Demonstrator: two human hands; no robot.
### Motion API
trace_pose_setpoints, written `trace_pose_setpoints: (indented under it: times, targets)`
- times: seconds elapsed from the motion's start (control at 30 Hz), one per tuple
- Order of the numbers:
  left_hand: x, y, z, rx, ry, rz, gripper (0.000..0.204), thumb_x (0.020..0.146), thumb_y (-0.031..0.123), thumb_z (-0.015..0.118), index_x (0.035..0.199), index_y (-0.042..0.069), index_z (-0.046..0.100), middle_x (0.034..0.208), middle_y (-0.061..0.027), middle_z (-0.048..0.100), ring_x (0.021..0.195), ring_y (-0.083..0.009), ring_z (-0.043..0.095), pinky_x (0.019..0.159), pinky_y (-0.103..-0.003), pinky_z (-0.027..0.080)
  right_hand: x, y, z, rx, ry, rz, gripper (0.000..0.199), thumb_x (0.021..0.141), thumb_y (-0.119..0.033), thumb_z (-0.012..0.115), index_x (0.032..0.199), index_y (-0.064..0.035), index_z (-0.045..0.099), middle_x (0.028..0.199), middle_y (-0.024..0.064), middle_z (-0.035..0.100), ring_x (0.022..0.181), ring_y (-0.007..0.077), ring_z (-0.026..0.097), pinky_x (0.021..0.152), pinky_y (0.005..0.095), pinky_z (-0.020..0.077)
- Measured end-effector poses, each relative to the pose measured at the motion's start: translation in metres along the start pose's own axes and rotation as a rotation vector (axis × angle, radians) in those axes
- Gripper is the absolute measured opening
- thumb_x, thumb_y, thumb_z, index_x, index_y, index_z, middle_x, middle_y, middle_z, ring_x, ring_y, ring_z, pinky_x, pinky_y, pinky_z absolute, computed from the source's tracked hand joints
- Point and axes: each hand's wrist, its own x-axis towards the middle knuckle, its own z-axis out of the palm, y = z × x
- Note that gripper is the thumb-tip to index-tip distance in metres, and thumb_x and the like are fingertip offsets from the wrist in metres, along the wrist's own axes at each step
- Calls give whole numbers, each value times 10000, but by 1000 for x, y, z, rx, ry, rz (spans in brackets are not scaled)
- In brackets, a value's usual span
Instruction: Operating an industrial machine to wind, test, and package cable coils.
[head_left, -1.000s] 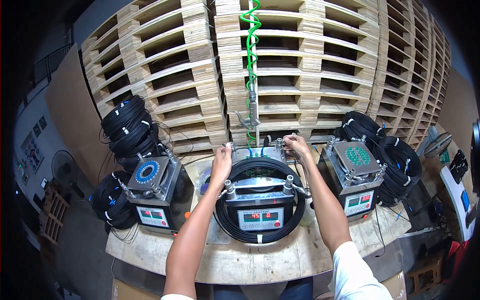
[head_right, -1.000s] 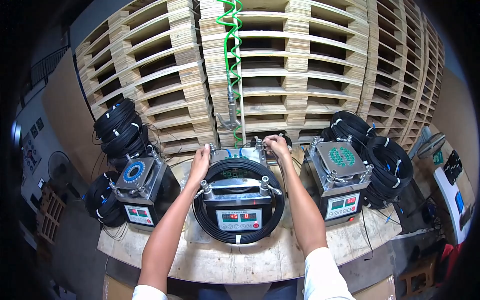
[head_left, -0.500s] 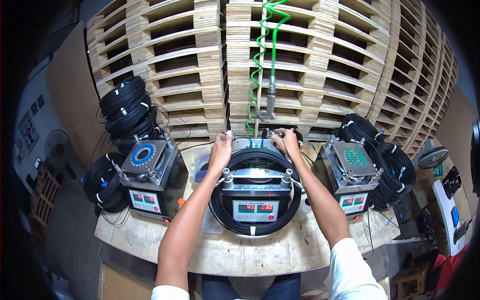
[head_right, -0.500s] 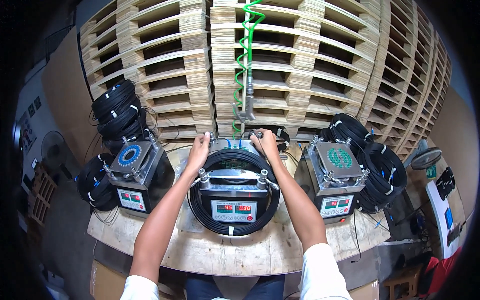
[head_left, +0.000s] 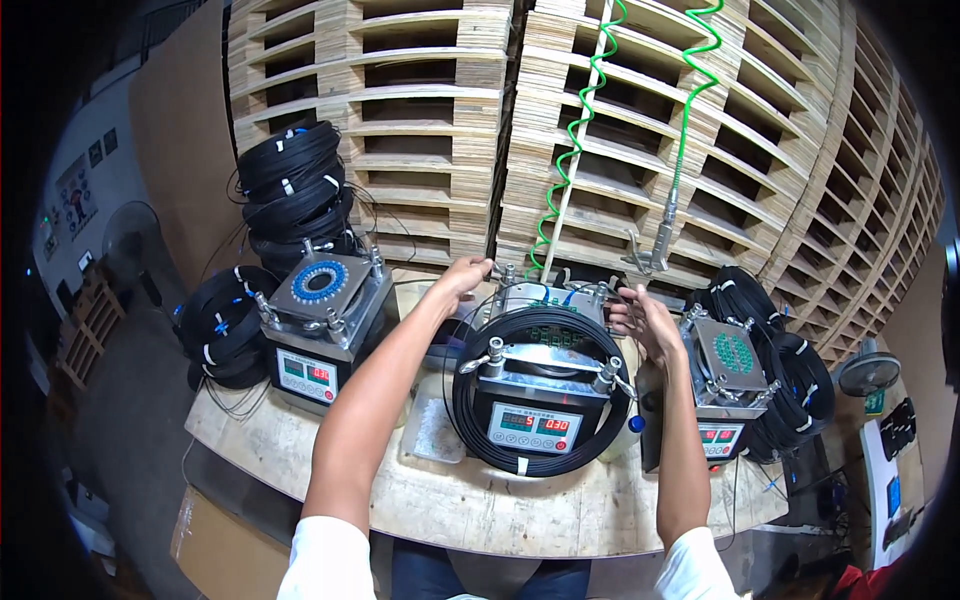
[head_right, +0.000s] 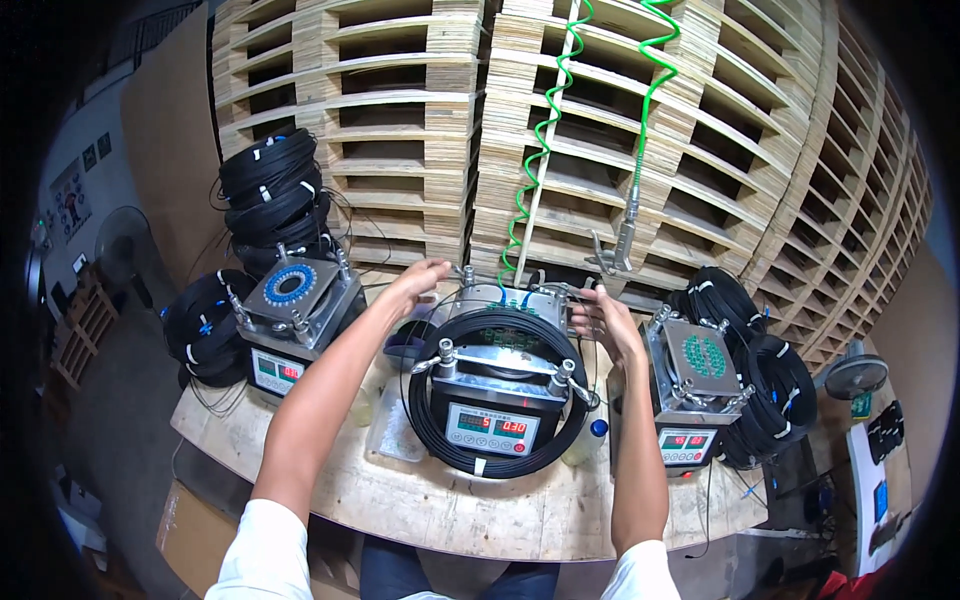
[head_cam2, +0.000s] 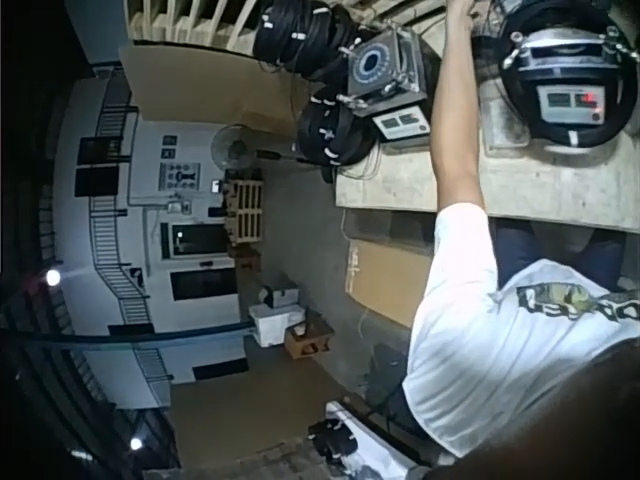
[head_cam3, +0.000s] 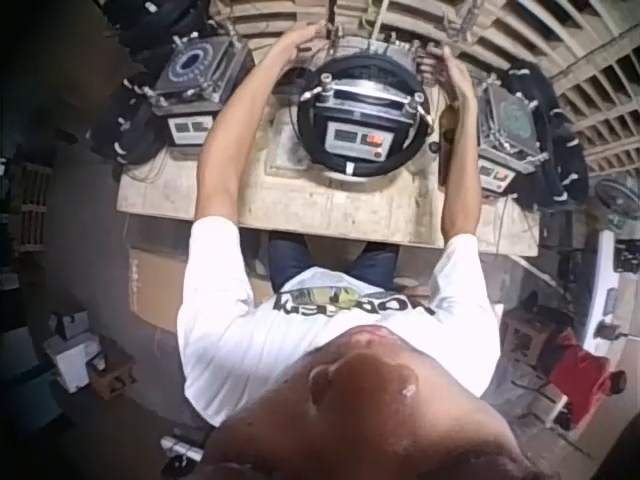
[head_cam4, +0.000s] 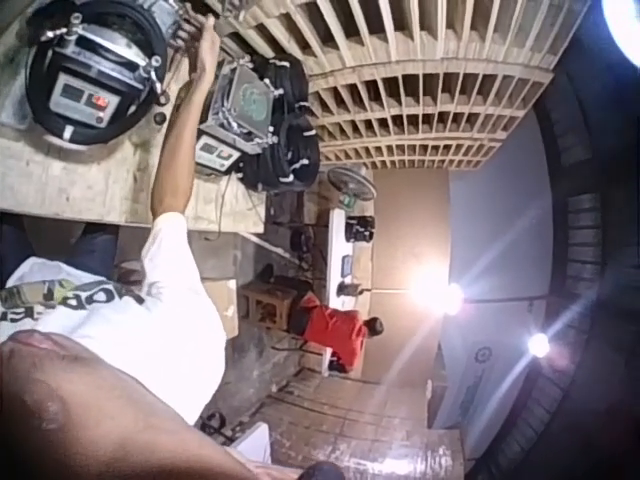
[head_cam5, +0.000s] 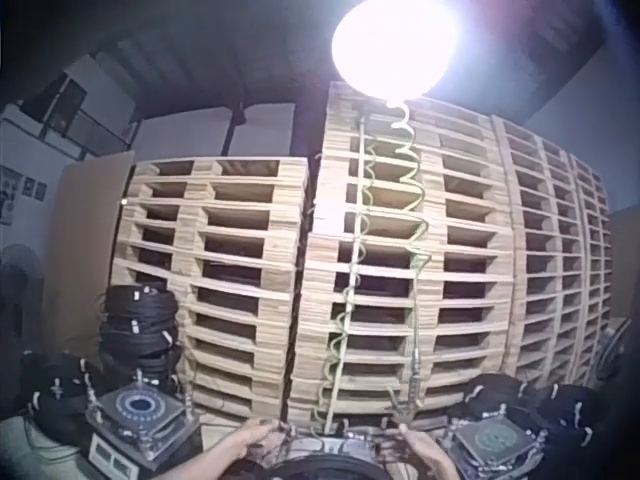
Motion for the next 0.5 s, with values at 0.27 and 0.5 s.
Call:
trace_pose_setpoints:
  times: [0.27,0.5]
  targets:
    - [50,-40,20,-508,25,-94,203,927,398,701,908,197,729,981,58,712,940,-100,606,854,-366,446,-32,24,66,-543,234,-337,560,1054,-482,415,1190,0,666,992,82,680,900,156,581,847,303,457]
    - [33,-36,20,-879,-139,-53,158,906,205,743,1000,78,729,938,-27,729,746,-105,625,647,-261,502,-28,31,56,-524,243,-285,489,1071,-393,421,1186,24,649,1047,108,677,947,183,624,890,308,469]
